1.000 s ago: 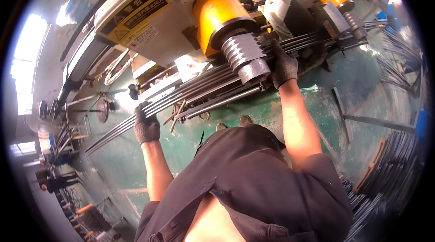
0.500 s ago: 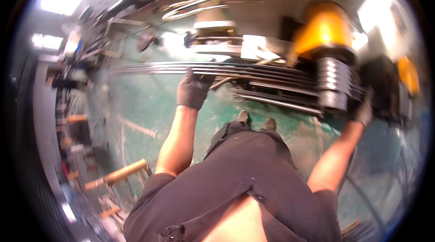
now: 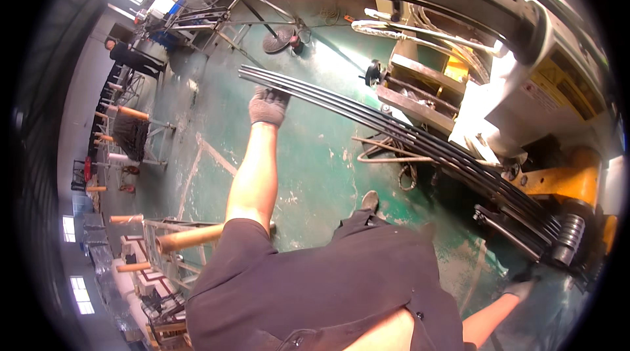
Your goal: The person repeatedly feeds straight metal rods into a bending machine, operates the lever to bend them, and removes the finished U-shaped pieces. The person then stacks the bent rods on a nearby rack and later moves a large stack of finished pieces to a wooden pallet.
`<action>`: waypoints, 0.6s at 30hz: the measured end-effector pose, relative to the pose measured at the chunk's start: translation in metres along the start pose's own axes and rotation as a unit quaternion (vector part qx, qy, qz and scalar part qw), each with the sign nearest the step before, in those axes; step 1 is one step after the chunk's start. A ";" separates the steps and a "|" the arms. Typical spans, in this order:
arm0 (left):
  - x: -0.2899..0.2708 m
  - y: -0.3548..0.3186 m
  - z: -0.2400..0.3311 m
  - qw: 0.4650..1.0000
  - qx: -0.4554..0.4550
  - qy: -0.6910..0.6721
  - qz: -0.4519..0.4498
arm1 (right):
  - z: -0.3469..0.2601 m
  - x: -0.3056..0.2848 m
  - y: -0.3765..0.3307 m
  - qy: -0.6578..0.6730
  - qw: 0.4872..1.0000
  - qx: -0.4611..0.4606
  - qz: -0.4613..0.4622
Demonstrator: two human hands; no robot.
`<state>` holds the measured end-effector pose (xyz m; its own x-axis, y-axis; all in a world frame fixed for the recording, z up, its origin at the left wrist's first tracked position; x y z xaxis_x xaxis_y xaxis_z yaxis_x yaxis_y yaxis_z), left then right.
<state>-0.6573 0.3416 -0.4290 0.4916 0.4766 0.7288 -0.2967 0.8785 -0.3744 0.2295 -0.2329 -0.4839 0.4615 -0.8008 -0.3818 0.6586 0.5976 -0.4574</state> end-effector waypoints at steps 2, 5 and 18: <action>-0.009 0.039 0.040 1.000 0.004 -0.008 0.020 | -0.071 -0.020 -0.040 -0.033 0.996 -0.055 -0.056; -0.002 0.093 0.065 1.000 0.011 0.019 0.010 | -0.157 -0.004 -0.108 -0.053 0.981 -0.146 -0.113; -0.016 0.162 0.110 0.978 0.007 0.185 -0.093 | -0.187 0.022 -0.191 -0.046 0.955 -0.197 -0.217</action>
<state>-0.8037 0.4728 -0.4380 0.8005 0.2893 0.5249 -0.1833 0.9520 -0.2452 0.0022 -0.3569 -0.5553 0.2579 -0.9659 -0.0244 0.5323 0.1631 -0.8307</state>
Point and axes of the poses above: each hand's wrist, its own y-axis towards the middle knuckle, its own x-axis out of the palm, z = x × y, the point moved 6 cm from there along y, towards the middle knuckle, and after that the axes turned 1 degree about -y, right-handed, at the moved point
